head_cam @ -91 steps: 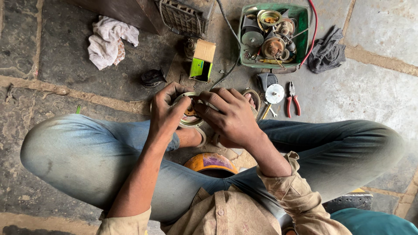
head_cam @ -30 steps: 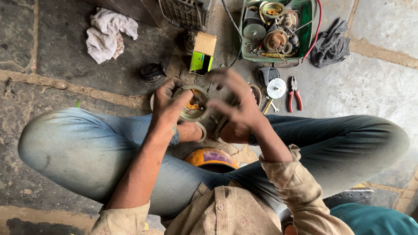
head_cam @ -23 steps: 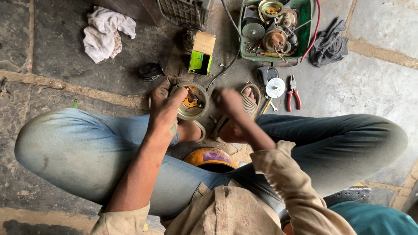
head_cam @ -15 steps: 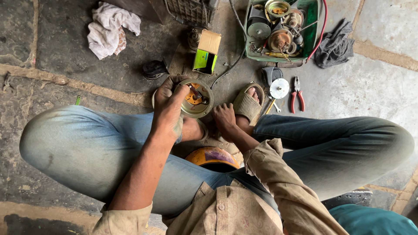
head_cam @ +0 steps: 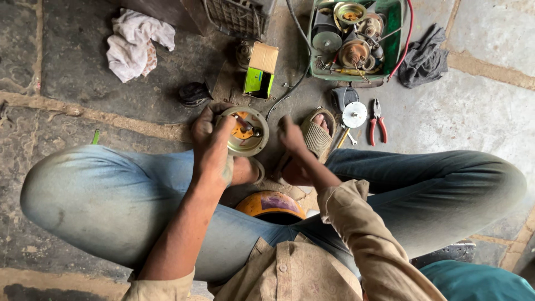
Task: The person sits on the floor and handles small electrical components, including a circular metal housing and a small metal pin. They open a small box, remove a pin, and rub it on a sanding block. They then place the pin into the circular housing and continue to manipulate the parts.
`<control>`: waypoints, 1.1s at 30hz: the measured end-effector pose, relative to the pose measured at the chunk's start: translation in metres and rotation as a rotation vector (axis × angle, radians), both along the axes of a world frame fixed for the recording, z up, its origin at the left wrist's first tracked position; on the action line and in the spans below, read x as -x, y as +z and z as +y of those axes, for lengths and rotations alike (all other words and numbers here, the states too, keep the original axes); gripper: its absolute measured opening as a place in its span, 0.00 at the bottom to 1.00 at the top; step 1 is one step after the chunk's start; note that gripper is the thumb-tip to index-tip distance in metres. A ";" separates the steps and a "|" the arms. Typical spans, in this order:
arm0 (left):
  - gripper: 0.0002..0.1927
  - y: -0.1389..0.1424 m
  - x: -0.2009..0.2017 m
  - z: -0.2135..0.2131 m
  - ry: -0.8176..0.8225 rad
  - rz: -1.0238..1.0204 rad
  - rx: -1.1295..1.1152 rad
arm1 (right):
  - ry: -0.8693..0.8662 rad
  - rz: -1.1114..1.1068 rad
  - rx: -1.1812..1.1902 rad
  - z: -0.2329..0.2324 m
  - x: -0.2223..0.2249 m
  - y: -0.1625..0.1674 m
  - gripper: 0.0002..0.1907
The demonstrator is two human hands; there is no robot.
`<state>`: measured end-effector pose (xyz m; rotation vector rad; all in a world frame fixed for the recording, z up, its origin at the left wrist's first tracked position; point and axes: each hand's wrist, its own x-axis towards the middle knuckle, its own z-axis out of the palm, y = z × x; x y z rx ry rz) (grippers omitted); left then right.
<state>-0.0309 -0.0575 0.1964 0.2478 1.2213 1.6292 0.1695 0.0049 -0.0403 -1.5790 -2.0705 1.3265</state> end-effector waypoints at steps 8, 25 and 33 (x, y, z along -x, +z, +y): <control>0.06 0.010 -0.003 -0.004 -0.011 0.015 0.010 | -0.399 0.105 -0.314 0.106 -0.044 0.032 0.13; 0.07 0.000 -0.002 0.005 -0.077 0.041 0.142 | 0.187 -0.798 -0.491 0.207 -0.038 0.020 0.06; 0.07 0.006 -0.005 -0.001 -0.085 0.059 0.086 | -0.288 0.338 -0.321 0.183 -0.035 0.077 0.07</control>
